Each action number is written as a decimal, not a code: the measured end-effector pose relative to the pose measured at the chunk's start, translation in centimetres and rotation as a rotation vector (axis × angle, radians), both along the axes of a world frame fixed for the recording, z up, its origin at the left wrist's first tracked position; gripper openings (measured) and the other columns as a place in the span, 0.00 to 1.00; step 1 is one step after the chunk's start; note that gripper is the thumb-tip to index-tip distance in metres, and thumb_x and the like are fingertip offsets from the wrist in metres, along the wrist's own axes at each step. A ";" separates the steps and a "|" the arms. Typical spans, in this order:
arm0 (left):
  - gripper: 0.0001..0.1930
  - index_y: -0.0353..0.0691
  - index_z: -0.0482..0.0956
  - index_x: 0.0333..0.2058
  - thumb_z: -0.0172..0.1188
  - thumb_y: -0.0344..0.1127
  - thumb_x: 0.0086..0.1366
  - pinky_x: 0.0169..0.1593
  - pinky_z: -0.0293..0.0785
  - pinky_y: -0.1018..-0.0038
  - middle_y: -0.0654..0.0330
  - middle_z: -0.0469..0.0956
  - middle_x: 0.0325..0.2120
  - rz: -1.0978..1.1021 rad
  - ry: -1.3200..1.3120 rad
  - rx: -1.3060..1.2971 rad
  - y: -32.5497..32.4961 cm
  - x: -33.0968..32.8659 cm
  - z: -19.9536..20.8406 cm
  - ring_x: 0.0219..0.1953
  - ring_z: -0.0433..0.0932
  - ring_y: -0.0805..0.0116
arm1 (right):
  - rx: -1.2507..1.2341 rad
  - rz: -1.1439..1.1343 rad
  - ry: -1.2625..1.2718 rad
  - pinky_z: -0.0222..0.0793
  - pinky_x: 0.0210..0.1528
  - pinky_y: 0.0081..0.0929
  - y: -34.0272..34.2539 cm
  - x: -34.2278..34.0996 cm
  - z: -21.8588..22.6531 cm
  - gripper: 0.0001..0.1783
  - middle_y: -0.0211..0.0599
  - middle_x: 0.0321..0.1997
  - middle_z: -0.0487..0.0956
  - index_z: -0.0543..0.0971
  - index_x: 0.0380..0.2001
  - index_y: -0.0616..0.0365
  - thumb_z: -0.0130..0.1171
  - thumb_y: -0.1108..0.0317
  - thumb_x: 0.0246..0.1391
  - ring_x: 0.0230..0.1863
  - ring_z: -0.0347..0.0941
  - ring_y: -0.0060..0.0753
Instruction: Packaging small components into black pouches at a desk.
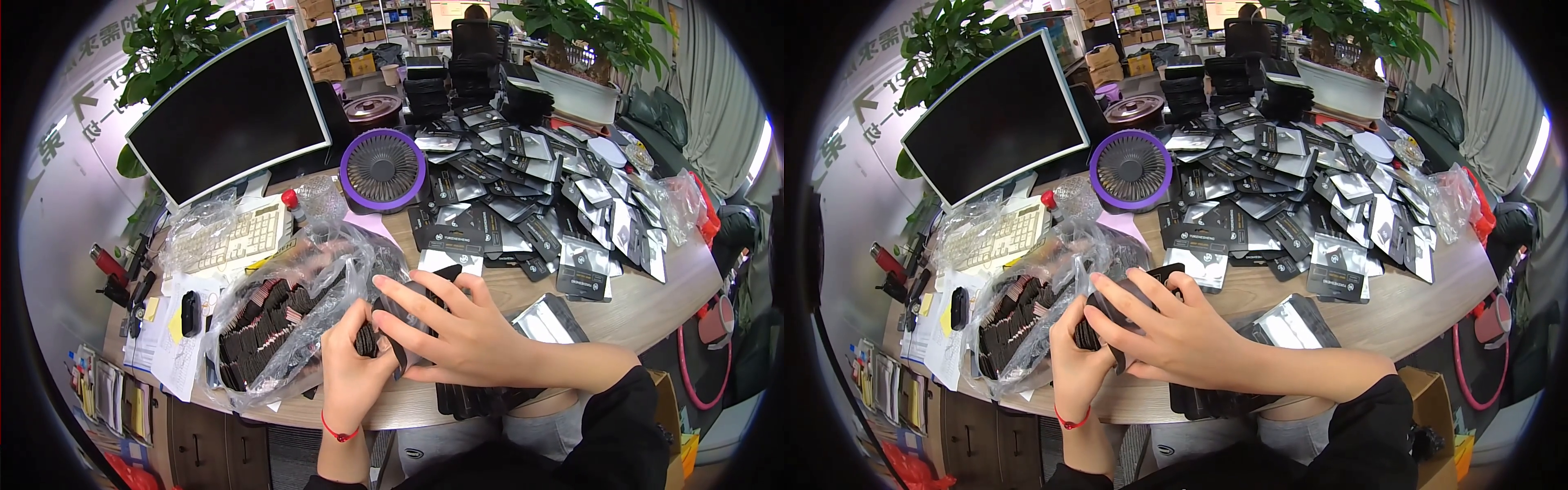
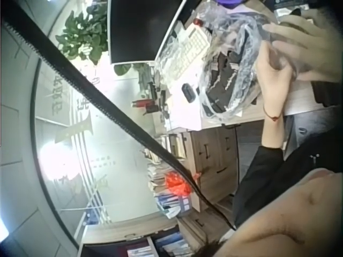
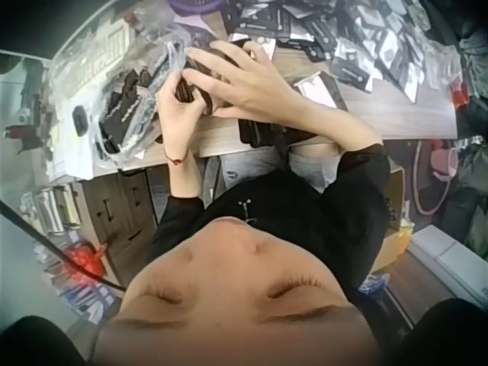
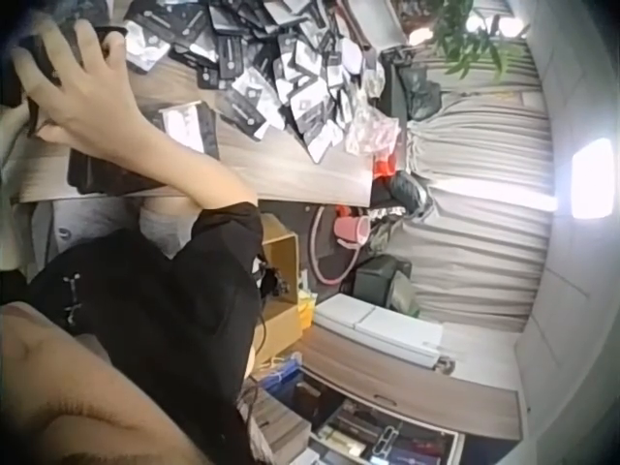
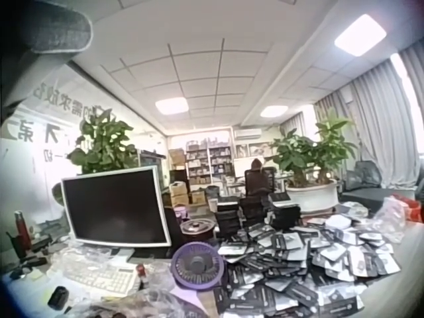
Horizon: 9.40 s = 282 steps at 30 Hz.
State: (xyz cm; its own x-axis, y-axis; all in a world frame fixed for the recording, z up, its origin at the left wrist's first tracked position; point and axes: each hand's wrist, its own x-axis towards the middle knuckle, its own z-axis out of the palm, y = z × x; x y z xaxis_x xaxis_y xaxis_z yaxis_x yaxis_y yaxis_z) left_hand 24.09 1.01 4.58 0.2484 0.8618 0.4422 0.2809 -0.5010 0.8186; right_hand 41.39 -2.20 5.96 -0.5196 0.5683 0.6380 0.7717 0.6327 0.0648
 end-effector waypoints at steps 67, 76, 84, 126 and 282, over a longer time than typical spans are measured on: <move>0.17 0.34 0.66 0.22 0.69 0.31 0.49 0.33 0.55 0.71 0.59 0.63 0.21 0.033 0.132 0.165 -1.3 -1.1 -0.4 0.26 0.59 0.65 | -0.729 0.456 0.886 0.55 0.25 0.14 0.4 2.8 2.6 0.23 0.27 0.24 0.72 0.60 0.54 0.56 0.52 0.76 0.56 0.22 0.60 0.12; 0.20 0.35 0.62 0.17 0.70 0.31 0.46 0.24 0.50 0.70 0.57 0.58 0.12 0.017 0.041 0.263 -1.4 0.1 0.1 0.16 0.56 0.65 | -0.569 0.564 0.563 0.62 0.24 0.23 1.7 4.6 3.2 0.02 0.34 0.22 0.74 0.73 0.21 0.63 0.51 0.78 0.41 0.22 0.69 0.28; 0.07 0.33 0.71 0.29 0.59 0.29 0.57 0.28 0.64 0.75 0.57 0.71 0.21 -0.302 0.124 -0.072 -1.5 1.2 0.6 0.21 0.69 0.69 | 0.110 -0.185 1.106 0.67 0.36 0.21 7.1 18.6 4.4 0.05 0.30 0.29 0.74 0.74 0.31 0.62 0.51 0.73 0.49 0.34 0.71 0.20; 0.03 0.31 0.69 0.33 0.53 0.23 0.62 0.26 0.70 0.77 0.57 0.69 0.28 -0.422 0.018 -0.090 -2.5 0.0 1.9 0.25 0.70 0.70 | -0.690 -0.377 0.068 0.64 0.56 0.37 -13.7 6.9 -2.8 0.20 0.42 0.53 0.73 0.72 0.48 0.61 0.54 0.76 0.48 0.54 0.69 0.43; 0.24 0.37 0.56 0.45 0.55 0.22 0.51 0.40 0.67 0.77 0.56 0.59 0.42 -0.348 -0.518 -0.208 -0.1 -0.3 0.5 0.34 0.68 0.71 | -0.065 0.377 0.149 0.67 0.53 0.49 0.2 2.3 3.3 0.20 0.59 0.56 0.68 0.69 0.32 0.59 0.68 0.61 0.43 0.55 0.69 0.59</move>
